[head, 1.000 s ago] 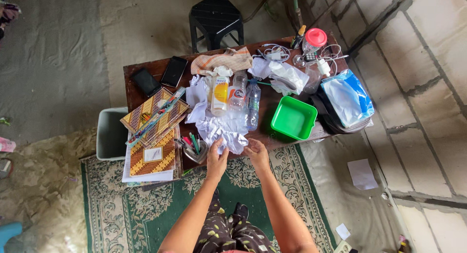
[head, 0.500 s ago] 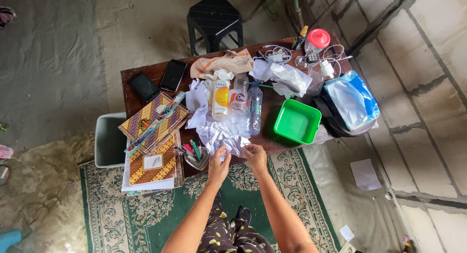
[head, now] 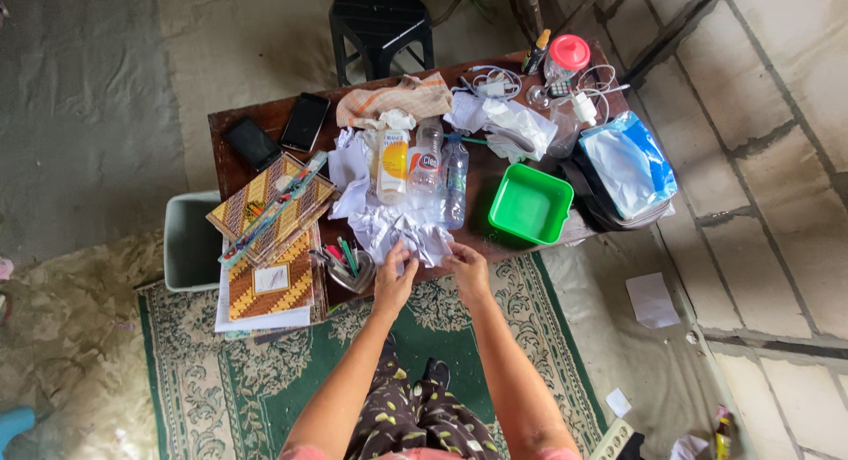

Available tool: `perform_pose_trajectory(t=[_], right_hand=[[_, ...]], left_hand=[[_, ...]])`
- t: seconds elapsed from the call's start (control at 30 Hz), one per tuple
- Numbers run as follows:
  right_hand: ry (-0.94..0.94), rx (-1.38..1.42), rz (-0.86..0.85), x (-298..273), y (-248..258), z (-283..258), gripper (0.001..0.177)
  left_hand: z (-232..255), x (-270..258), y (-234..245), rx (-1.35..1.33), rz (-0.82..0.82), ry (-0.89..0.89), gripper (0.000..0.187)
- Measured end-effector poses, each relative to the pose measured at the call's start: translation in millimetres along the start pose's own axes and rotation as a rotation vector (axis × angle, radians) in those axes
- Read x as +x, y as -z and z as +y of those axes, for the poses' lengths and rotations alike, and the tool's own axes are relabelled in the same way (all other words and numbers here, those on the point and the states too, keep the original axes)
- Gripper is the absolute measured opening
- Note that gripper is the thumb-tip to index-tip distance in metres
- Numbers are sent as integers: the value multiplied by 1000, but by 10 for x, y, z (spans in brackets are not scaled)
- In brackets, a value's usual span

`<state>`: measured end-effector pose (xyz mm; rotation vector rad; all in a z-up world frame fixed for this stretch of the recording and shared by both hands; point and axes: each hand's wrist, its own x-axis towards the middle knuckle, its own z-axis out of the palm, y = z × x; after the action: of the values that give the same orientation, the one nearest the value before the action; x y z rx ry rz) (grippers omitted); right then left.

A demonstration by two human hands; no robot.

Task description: The person moves a grey bin to a table, then picks up crumpled white papers from a cluttered surface, unfolds them, and places them into the bin. The person also handles a green plastic container and a stack of patterned papers during the process.

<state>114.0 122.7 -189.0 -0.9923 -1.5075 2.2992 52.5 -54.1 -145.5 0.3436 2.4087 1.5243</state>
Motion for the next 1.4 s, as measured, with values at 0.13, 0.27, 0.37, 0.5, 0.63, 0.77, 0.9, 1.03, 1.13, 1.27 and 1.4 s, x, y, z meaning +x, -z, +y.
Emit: perform_pose_trajectory(t=[0.13, 0.27, 0.37, 0.5, 0.63, 0.77, 0.9, 1.03, 1.13, 1.27, 1.4], right_hand=[[79, 73, -106, -110, 50, -163, 37], [112, 116, -146, -238, 127, -365, 40], [185, 130, -222, -371, 113, -625, 47], [182, 99, -280, -567, 82, -937, 53], [189, 127, -333, -650, 101, -988, 48], [297, 162, -329, -657, 141, -930, 41], [396, 127, -303, -724, 146, -1037, 58], [433, -70, -205, -765, 102, -1141, 56], [409, -163, -169, -863, 70, -1239, 36], [280, -23, -324, -996, 74, -1396, 22], [307, -83, -372, -1029, 73, -1413, 16]], left_hand=[[137, -14, -5, -79, 12, 52, 70], [133, 8, -33, -72, 63, -13, 69], [205, 7, -12, 35, 124, -56, 59], [382, -20, 41, 200, 216, -112, 48], [599, -129, 131, 86, 311, -284, 49], [717, -178, 167, -137, 263, -185, 41], [778, -232, 187, -234, 215, -158, 34], [931, -332, 254, -345, 97, -110, 30], [1049, -440, 293, -241, 84, -91, 36], [1109, -503, 412, -36, 197, -244, 64], [1135, -493, 497, -213, 118, -317, 106]])
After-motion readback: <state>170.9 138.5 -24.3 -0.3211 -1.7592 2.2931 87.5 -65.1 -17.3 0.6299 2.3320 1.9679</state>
